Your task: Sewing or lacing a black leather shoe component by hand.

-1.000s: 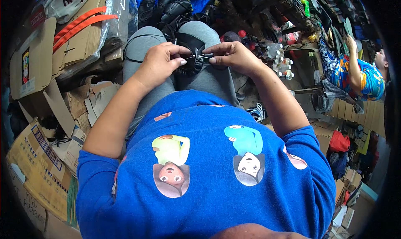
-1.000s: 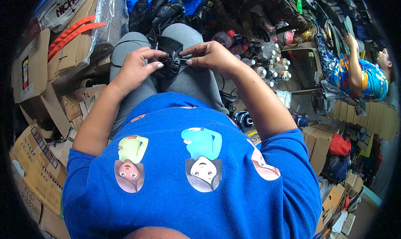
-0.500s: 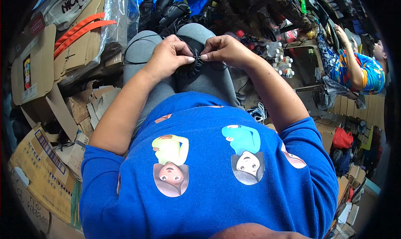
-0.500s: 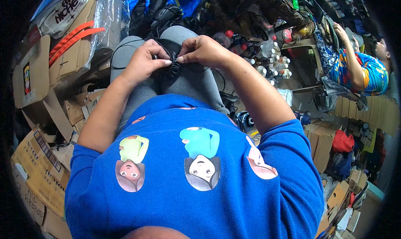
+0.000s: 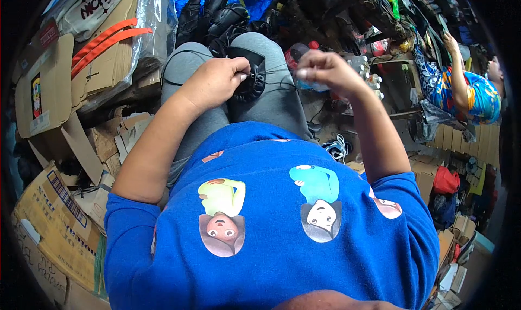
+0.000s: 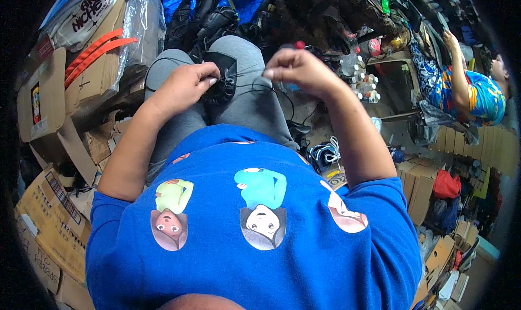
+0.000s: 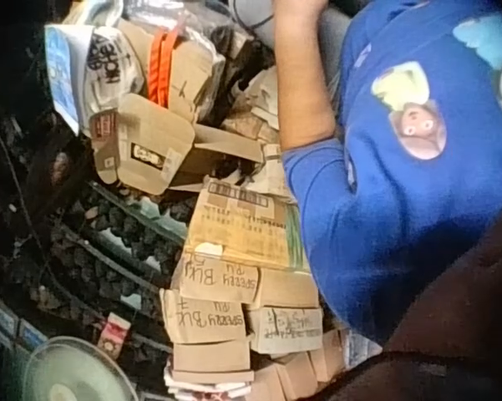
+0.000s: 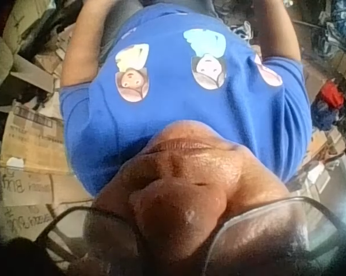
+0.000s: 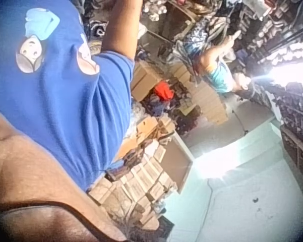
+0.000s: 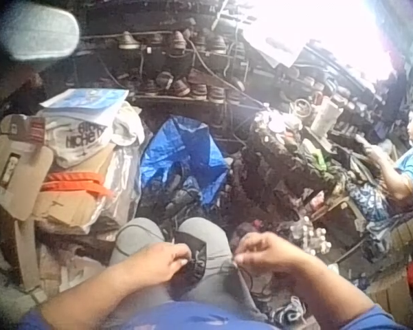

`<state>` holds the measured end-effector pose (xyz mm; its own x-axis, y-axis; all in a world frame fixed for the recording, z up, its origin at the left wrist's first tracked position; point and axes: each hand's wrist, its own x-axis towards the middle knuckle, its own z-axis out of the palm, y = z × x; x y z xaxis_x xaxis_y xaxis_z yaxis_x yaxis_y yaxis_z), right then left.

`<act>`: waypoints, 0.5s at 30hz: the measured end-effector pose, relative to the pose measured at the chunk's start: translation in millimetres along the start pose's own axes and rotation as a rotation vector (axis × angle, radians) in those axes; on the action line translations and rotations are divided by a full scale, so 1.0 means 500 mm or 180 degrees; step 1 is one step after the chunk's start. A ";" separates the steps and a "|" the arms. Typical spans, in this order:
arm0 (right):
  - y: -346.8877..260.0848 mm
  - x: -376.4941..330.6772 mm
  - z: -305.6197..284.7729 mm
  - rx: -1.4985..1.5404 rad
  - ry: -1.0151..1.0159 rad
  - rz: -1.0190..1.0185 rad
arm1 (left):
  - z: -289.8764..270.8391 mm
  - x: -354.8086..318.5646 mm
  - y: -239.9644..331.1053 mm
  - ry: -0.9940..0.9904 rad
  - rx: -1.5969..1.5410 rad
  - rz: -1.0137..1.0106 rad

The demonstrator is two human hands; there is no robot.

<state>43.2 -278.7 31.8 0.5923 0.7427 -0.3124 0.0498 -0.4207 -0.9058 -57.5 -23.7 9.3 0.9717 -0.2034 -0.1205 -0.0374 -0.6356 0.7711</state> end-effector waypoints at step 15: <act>-0.090 0.071 0.070 -0.4342 -0.0205 -0.1463 | -0.002 0.009 -0.019 -0.0034 0.0678 0.0695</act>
<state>33.8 -215.3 51.6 0.2777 0.9533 -0.1189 0.9607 -0.2754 0.0359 -52.4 -18.0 2.2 0.9327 -0.3596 0.0263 -0.2945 -0.7175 0.6312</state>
